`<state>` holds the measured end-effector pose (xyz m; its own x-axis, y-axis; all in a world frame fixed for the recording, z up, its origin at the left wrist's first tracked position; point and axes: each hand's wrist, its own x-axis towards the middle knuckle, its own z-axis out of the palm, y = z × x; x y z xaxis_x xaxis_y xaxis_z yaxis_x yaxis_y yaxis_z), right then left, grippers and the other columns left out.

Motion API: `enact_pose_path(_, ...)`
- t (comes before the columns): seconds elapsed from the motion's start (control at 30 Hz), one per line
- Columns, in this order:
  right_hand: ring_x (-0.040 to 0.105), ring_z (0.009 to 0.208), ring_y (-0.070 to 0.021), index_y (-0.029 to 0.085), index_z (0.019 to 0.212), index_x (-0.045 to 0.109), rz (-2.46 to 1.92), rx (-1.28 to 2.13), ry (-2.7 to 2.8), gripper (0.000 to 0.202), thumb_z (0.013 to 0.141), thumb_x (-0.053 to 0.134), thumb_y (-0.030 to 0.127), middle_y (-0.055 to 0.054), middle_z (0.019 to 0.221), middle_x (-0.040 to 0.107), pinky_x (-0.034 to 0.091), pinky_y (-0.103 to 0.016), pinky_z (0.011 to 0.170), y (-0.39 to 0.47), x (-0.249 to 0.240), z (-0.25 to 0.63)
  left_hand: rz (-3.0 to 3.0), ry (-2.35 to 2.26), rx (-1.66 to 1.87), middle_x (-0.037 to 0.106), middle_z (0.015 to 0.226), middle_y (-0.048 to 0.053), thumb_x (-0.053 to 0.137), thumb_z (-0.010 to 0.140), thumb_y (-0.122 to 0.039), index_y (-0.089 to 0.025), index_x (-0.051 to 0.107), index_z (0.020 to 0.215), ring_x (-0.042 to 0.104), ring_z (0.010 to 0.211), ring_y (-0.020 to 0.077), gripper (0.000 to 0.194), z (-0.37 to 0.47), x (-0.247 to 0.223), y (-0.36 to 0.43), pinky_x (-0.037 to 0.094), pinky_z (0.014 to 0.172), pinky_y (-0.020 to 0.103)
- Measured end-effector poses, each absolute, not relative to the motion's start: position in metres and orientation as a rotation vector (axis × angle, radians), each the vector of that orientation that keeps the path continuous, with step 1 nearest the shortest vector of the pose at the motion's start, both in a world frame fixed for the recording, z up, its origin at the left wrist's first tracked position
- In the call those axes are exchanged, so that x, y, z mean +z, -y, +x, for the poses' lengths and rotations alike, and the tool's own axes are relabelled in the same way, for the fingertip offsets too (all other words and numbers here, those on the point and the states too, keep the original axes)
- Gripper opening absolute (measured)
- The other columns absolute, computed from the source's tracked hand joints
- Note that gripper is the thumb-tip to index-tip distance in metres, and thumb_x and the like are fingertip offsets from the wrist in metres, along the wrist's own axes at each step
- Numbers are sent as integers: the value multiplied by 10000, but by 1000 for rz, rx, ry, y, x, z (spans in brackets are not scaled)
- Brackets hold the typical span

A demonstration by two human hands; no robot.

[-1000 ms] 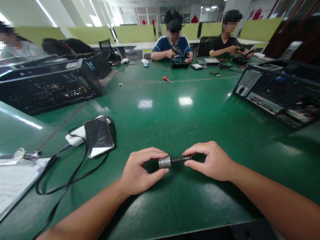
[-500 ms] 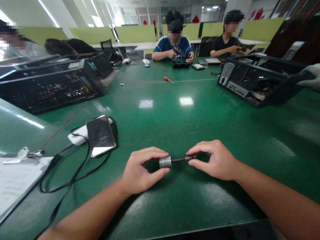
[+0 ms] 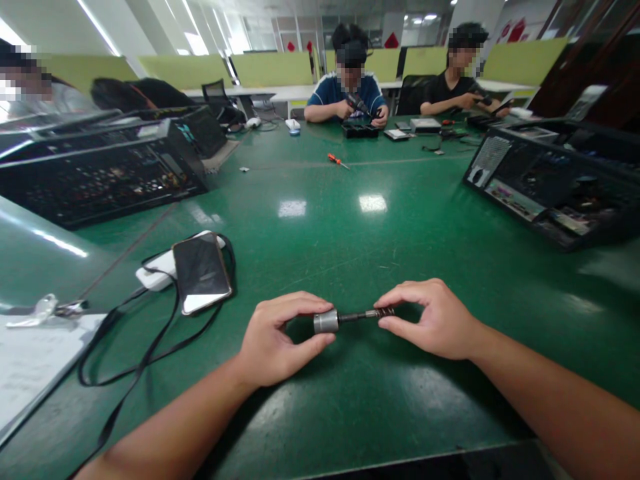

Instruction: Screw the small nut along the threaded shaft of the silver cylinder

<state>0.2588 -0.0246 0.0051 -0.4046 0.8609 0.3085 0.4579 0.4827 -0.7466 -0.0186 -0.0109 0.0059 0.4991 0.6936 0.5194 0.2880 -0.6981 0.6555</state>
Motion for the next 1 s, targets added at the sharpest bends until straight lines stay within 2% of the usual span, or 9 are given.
enact_pose_path(0.23,737,811,-160,221,921,770,-1050,850,2080,119,806,742,222,-7,886,788,542,-281,792,23,8,263,2195,-657,1063,783,928,94,810,734,-124,-198,752,1027,749,831,217,308,-24,11,7,602,742,298)
enact_pose_path(0.33,733,789,-177,199,914,771,-1008,1138,2010,136,797,753,266,-37,856,783,550,-293,749,15,-1,266,2133,-606,1064,781,905,96,815,726,-137,-190,762,1007,744,812,217,291,-32,9,3,600,726,299)
enact_pose_path(0.43,728,750,-183,168,971,758,-1000,1412,1624,292,753,795,359,-68,851,778,549,-294,689,-10,-21,269,1933,-807,1142,779,904,97,859,695,-186,-175,771,954,739,803,217,274,-34,3,-18,606,723,302)
enact_pose_path(0.57,645,602,-139,156,1015,730,-1056,1274,1140,444,614,867,288,-33,744,728,451,-235,523,-79,-41,278,1515,-1125,1222,745,745,74,870,672,-249,-103,749,1030,698,607,181,406,-19,-7,-91,609,626,300)
enact_pose_path(0.63,569,539,-107,141,873,727,-1060,1142,975,368,537,869,189,-3,663,672,408,-222,490,-120,-44,287,1387,-1236,1328,723,735,71,821,698,-192,-67,728,1042,684,576,167,378,-5,-12,-141,598,577,281)
enact_pose_path(0.7,537,563,-85,170,856,705,-1055,1044,861,310,572,829,175,16,711,661,399,-207,504,-157,-44,297,1337,-1290,1420,729,856,80,750,752,-133,-75,680,1140,668,571,120,399,9,-17,-189,581,573,240)
enact_pose_path(0.83,607,720,-102,233,980,666,-1018,909,668,252,736,721,257,6,909,686,476,-214,600,-206,-46,305,1308,-1345,1491,709,1040,124,670,804,-68,-73,626,1206,659,581,94,405,31,-27,-255,571,573,230)
enact_pose_path(0.9,655,807,-116,236,1019,651,-987,910,637,239,787,688,281,-9,953,696,514,-230,662,-220,-51,299,1342,-1325,1465,703,1071,138,672,801,-50,-75,628,1199,662,584,100,401,39,-30,-269,577,578,244)
enact_pose_path(1.0,700,925,-133,229,1020,643,-939,951,648,236,799,703,287,-17,1001,713,534,-251,759,-237,-58,281,1435,-1248,1379,717,1048,129,709,769,-28,-89,650,1176,677,600,121,416,47,-33,-275,592,598,261)
